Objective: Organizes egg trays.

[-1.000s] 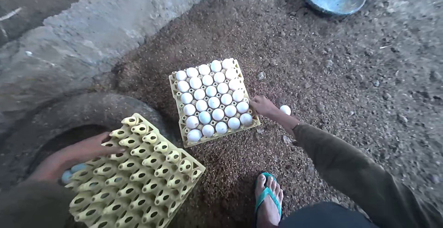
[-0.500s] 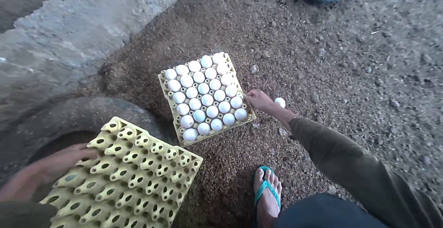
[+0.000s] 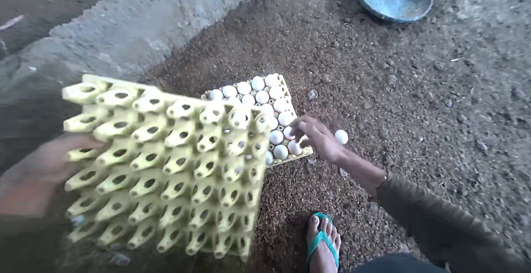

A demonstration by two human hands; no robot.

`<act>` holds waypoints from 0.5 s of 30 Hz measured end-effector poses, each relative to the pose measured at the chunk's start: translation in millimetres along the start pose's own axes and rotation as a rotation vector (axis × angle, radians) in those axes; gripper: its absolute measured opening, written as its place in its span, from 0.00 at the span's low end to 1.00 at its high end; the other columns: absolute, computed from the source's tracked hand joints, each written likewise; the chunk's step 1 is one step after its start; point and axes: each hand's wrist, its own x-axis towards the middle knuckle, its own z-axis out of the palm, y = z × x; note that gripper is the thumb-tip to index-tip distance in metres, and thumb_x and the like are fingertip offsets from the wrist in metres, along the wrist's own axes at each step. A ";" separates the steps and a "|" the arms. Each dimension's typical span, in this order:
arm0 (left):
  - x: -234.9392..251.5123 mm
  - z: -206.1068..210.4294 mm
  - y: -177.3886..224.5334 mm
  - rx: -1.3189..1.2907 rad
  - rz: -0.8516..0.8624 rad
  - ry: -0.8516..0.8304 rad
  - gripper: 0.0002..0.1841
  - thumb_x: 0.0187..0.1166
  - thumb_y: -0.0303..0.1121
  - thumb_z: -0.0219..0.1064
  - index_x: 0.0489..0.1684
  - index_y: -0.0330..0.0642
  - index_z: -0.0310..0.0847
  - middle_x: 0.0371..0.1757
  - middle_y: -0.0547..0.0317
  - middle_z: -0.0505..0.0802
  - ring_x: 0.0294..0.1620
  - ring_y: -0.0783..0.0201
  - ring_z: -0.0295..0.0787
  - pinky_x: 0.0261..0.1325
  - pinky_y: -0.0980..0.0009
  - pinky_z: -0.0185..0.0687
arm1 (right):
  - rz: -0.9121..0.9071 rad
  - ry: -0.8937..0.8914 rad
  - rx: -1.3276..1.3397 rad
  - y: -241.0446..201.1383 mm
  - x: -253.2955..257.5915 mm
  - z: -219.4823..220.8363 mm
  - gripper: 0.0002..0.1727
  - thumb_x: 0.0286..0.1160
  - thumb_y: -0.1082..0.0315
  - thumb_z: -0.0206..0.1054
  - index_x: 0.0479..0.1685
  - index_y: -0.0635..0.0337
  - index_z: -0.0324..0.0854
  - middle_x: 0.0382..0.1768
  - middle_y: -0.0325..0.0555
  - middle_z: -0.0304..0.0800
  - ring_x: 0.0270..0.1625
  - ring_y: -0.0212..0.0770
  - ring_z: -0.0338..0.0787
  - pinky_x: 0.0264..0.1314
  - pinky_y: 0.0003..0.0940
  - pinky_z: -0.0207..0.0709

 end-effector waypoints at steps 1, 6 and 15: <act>-0.5 19.9 5.0 -0.070 0.015 -0.012 0.15 0.77 0.24 0.46 0.34 0.56 0.77 0.25 0.80 0.90 0.22 0.88 0.83 0.23 0.89 0.78 | 0.030 -0.106 0.138 -4.7 -3.5 6.9 0.37 0.87 0.39 0.42 0.81 0.58 0.65 0.60 0.48 0.88 0.54 0.43 0.92 0.52 0.44 0.89; 8.5 123.7 9.9 -0.281 -0.093 -0.111 0.10 0.84 0.33 0.48 0.45 0.52 0.78 0.31 0.71 0.91 0.28 0.77 0.88 0.28 0.77 0.85 | 0.074 0.121 0.343 -26.1 -12.8 15.6 0.40 0.83 0.28 0.37 0.75 0.48 0.68 0.49 0.34 0.93 0.49 0.31 0.93 0.51 0.35 0.91; 79.6 188.1 -9.9 -0.208 -0.227 -0.141 0.23 0.84 0.47 0.55 0.71 0.44 0.75 0.62 0.45 0.87 0.61 0.51 0.85 0.59 0.45 0.82 | 0.220 0.305 -0.094 -4.2 71.6 -33.9 0.29 0.91 0.50 0.53 0.87 0.51 0.63 0.74 0.54 0.80 0.72 0.49 0.82 0.71 0.56 0.76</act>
